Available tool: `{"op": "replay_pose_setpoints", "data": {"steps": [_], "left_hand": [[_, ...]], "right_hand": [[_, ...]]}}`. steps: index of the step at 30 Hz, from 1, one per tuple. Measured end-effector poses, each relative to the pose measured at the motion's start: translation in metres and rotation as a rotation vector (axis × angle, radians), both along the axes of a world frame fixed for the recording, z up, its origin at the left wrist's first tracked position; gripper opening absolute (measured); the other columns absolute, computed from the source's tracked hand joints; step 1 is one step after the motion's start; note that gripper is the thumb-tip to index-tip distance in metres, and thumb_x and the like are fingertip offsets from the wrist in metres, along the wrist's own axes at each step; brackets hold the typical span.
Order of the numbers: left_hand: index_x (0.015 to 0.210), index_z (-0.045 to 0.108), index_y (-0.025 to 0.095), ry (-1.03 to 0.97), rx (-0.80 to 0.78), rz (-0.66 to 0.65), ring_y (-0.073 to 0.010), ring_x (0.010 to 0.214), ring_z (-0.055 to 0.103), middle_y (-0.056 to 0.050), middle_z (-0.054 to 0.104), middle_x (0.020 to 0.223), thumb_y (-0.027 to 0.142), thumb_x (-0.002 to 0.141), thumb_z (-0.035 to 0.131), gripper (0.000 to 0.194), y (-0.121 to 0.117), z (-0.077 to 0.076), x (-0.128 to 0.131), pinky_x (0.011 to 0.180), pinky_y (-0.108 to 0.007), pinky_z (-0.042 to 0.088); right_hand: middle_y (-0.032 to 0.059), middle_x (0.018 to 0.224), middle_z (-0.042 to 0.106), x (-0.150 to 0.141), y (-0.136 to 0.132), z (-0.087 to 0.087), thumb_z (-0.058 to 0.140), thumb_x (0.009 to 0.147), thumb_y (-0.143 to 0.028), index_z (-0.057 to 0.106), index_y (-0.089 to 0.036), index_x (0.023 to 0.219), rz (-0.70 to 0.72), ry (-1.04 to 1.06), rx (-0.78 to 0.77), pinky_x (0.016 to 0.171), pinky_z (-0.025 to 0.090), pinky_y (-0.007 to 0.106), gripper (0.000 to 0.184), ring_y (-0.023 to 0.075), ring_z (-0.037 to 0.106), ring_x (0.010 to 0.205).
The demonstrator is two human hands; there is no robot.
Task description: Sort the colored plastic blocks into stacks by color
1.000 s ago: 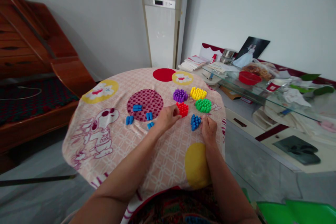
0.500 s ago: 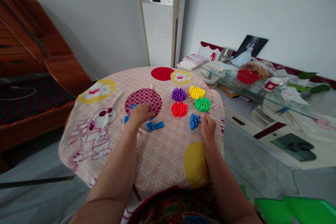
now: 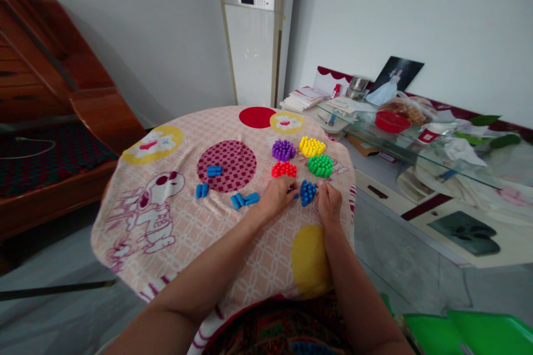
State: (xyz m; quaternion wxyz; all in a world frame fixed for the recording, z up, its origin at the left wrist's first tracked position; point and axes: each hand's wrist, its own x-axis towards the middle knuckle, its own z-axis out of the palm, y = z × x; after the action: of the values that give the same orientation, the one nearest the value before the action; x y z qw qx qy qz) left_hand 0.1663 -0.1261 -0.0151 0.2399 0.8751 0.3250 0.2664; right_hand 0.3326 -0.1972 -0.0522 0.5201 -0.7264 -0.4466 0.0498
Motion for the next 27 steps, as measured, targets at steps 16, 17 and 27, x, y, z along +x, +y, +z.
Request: {"op": "replay_pose_setpoints", "data": {"steps": [16,17,27], "left_hand": [[0.098,0.071,0.019,0.035,-0.076,0.016,-0.0171,0.08,0.068,-0.005,0.073,0.093,0.015,0.078,0.068,0.021,-0.001,-0.004,0.006,0.077,-0.028,0.055],[0.1,0.071,0.018,0.035,-0.058,0.037,-0.0173,0.081,0.068,-0.006,0.073,0.095,0.016,0.079,0.068,0.021,0.0,-0.005,0.007,0.078,-0.028,0.055],[0.113,0.067,0.016,0.034,-0.056,0.036,-0.0201,0.095,0.069,-0.01,0.073,0.108,0.009,0.079,0.066,0.034,0.002,-0.019,0.018,0.09,-0.032,0.055]], "right_hand": [[-0.0015,0.052,0.048,0.001,0.0,-0.002,0.037,0.092,-0.05,0.046,-0.023,0.058,0.008,0.024,0.005,0.056,0.025,0.03,0.045,0.0148,0.043,0.054],[-0.0016,0.053,0.048,0.001,0.0,-0.002,0.037,0.092,-0.05,0.046,-0.023,0.058,0.008,0.024,0.005,0.056,0.026,0.03,0.045,0.0148,0.044,0.054],[-0.0007,0.054,0.05,0.001,0.0,0.0,0.037,0.092,-0.049,0.05,-0.022,0.06,0.008,0.006,0.011,0.057,0.028,0.029,0.044,0.0153,0.045,0.056]]}}
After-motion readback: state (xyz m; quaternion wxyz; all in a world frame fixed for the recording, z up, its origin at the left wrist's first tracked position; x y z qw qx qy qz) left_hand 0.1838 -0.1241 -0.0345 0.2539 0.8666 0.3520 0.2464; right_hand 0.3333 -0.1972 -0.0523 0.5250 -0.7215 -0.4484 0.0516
